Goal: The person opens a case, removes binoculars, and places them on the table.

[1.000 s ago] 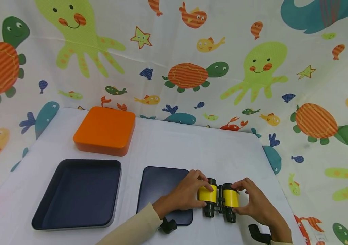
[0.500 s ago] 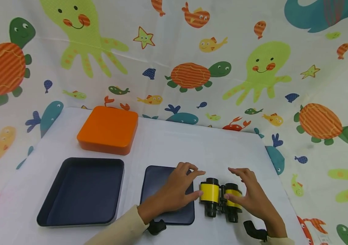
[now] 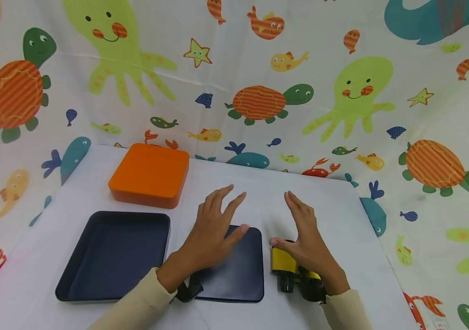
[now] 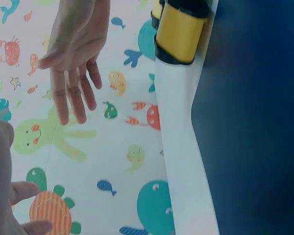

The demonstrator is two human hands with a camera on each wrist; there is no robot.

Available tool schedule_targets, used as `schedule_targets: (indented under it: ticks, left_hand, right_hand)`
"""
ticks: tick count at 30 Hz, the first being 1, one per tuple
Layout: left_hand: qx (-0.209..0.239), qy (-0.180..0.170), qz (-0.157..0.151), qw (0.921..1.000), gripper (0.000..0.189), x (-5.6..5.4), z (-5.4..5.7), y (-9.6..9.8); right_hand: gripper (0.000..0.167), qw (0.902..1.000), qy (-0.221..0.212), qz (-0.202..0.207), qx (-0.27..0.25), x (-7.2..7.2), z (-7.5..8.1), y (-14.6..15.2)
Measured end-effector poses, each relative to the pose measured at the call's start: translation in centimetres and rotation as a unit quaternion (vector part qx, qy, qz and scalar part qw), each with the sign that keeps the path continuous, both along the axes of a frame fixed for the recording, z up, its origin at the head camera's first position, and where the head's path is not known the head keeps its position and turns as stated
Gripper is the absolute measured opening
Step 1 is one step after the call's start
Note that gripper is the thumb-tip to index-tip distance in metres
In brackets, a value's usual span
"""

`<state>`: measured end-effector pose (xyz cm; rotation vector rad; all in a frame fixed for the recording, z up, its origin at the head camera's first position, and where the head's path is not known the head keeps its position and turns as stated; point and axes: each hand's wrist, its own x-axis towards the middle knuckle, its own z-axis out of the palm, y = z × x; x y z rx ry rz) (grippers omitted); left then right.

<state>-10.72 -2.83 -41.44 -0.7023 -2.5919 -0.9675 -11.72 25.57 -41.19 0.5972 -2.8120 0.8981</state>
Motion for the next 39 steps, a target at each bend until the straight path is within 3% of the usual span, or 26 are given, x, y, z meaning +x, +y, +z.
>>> schedule_targets:
  ticks: [8,17,31,39]
  left_hand:
    - [0.000,0.024,0.046,0.9987,0.067,-0.8,0.4,-3.0]
    - [0.030,0.012,0.090,0.9954,0.078,-2.1,0.4,-6.7]
    - [0.037,-0.037,0.113,0.9922,0.084,-5.0,0.7,-11.8]
    - [0.027,-0.074,0.170,0.9823,0.079,-6.6,1.3,-15.1]
  right_hand:
    - [0.110,0.9985,-0.005,0.030,-0.044,-2.2,0.1,-4.8]
    - [0.098,0.9924,-0.022,0.038,-0.115,-4.6,0.0,-9.2]
    - [0.102,0.9863,-0.037,0.079,-0.141,-7.4,0.3,-14.6]
    - [0.099,0.9831,-0.068,0.070,-0.155,-8.1,-0.1,-17.5]
